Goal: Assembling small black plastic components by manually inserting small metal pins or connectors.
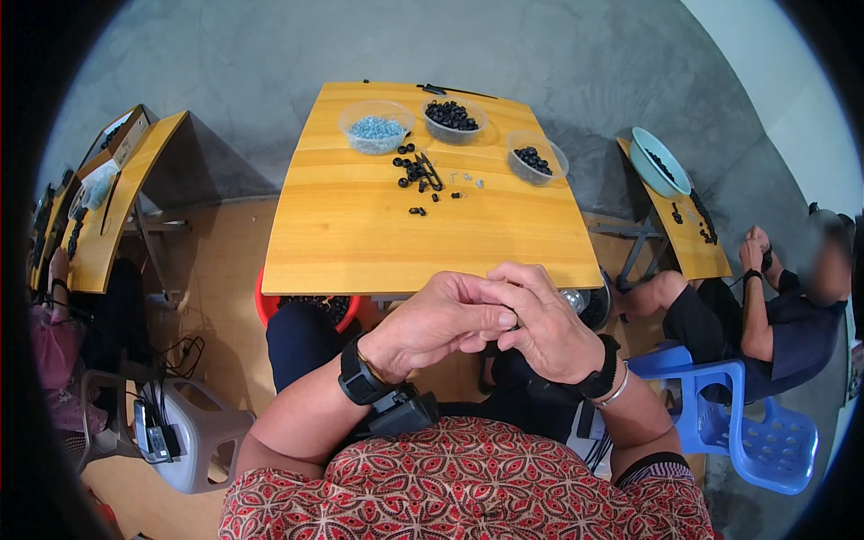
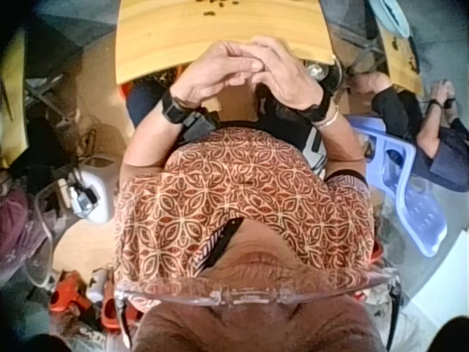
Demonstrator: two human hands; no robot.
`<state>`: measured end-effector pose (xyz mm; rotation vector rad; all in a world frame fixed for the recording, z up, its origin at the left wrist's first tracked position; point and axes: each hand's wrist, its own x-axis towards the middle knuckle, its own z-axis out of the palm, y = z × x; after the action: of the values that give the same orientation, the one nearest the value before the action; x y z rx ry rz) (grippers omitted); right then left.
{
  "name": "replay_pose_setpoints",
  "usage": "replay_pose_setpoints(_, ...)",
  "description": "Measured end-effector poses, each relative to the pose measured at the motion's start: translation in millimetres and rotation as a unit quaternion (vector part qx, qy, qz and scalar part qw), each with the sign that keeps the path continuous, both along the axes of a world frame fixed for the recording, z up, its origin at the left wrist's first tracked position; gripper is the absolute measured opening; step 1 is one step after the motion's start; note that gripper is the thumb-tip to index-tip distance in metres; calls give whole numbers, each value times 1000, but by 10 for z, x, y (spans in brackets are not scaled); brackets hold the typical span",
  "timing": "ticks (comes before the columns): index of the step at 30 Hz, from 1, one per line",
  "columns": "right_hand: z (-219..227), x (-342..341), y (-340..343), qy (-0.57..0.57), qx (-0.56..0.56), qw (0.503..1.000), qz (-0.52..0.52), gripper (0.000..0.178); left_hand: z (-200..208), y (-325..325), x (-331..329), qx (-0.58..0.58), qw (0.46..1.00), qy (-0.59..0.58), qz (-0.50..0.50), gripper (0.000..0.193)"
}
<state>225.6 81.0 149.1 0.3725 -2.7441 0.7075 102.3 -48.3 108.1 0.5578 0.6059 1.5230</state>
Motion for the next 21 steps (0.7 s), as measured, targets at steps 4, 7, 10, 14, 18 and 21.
replay_pose_setpoints(4, -22, -31, -4, 27, -10, 1000, -1, 48, -1, 6, 32, -3, 1000, -17, 16, 14)
replay_pose_setpoints(7, -36, -58, 11, 46, -10, 999, -1, 44, 28, 0, 35, -6, 1000, -4, 24, 14)
replay_pose_setpoints(10, -35, -67, 24, 57, -15, 998, -3, 41, 44, 3, 37, -5, 1000, 2, 22, 14)
replay_pose_setpoints(14, 21, -23, 30, 64, -45, 997, -22, 36, 30, -41, 3, 2, 1000, -12, -8, 19)
replay_pose_setpoints(18, 11, 30, -65, 21, -132, 991, -27, 36, -59, -68, -72, 61, 969, 225, 82, 67)
replay_pose_setpoints(21, -34, 29, -166, 33, -99, 994, -42, 41, 53, -17, 91, 124, 951, 252, 130, 102)
